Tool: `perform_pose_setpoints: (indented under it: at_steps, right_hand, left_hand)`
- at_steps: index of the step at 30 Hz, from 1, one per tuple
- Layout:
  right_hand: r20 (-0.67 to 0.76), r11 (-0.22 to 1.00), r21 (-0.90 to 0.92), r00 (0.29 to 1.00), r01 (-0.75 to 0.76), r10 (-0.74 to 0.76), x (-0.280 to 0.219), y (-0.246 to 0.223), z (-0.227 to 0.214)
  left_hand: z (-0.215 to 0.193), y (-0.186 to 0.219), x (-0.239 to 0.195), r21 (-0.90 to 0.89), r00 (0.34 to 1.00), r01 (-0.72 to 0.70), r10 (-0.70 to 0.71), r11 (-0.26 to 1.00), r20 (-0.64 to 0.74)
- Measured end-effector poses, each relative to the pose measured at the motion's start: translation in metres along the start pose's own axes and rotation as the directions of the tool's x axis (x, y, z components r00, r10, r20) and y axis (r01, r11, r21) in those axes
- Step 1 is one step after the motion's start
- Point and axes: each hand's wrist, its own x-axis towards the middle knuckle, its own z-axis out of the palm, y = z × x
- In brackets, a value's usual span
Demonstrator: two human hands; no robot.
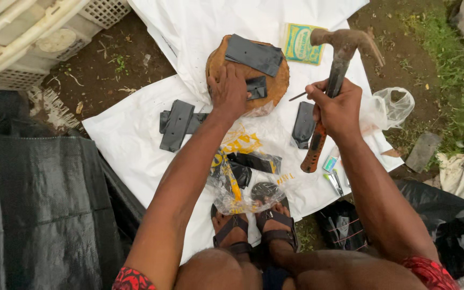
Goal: The person sits on the ground and assembles small black rubber pieces by hand, using a hammer to tap them together on a wooden block. They repeatedly pick up, align, and stack the rubber parts, occasionally using the hammer to secure them.
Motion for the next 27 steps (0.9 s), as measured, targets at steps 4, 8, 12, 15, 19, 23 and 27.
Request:
perform_pose_setpoints:
  at_steps: [4,8,12,15,19,23,27]
  right_hand:
    - [0.008,1.000,0.024,1.000,-0.010,0.010,-0.005,0.012,-0.005]
    - [0.001,0.999,0.006,0.999,-0.038,0.038,-0.008,0.018,-0.005]
    - [0.018,0.999,0.015,0.999,-0.034,0.033,-0.010,0.024,-0.006]
    - [0.028,0.998,0.016,0.997,-0.066,0.065,-0.012,0.026,-0.009]
    - [0.053,0.996,0.077,0.998,-0.036,0.032,-0.011,0.026,-0.015]
    - [0.015,0.998,0.038,0.999,-0.053,0.052,-0.003,0.025,-0.015]
    - [0.027,0.993,0.107,0.998,-0.057,0.055,0.004,0.023,-0.006]
  left_hand:
    - [0.007,-0.003,0.000,-0.061,0.999,0.031,-0.030,0.998,0.016]
    - [0.013,-0.005,-0.007,-0.138,0.997,0.070,-0.067,0.988,0.022]
    - [0.016,-0.011,-0.017,-0.224,0.993,0.044,-0.067,0.974,-0.096]
    - [0.006,-0.031,-0.024,-0.428,0.983,0.133,-0.173,0.894,-0.057]
    - [-0.028,-0.083,-0.039,-0.336,0.985,0.168,-0.168,0.927,0.028]
    - [-0.060,-0.127,-0.057,-0.146,0.881,0.365,-0.290,0.920,0.374]
    - [-0.075,-0.134,-0.053,-0.133,0.938,0.293,-0.258,0.947,0.231]
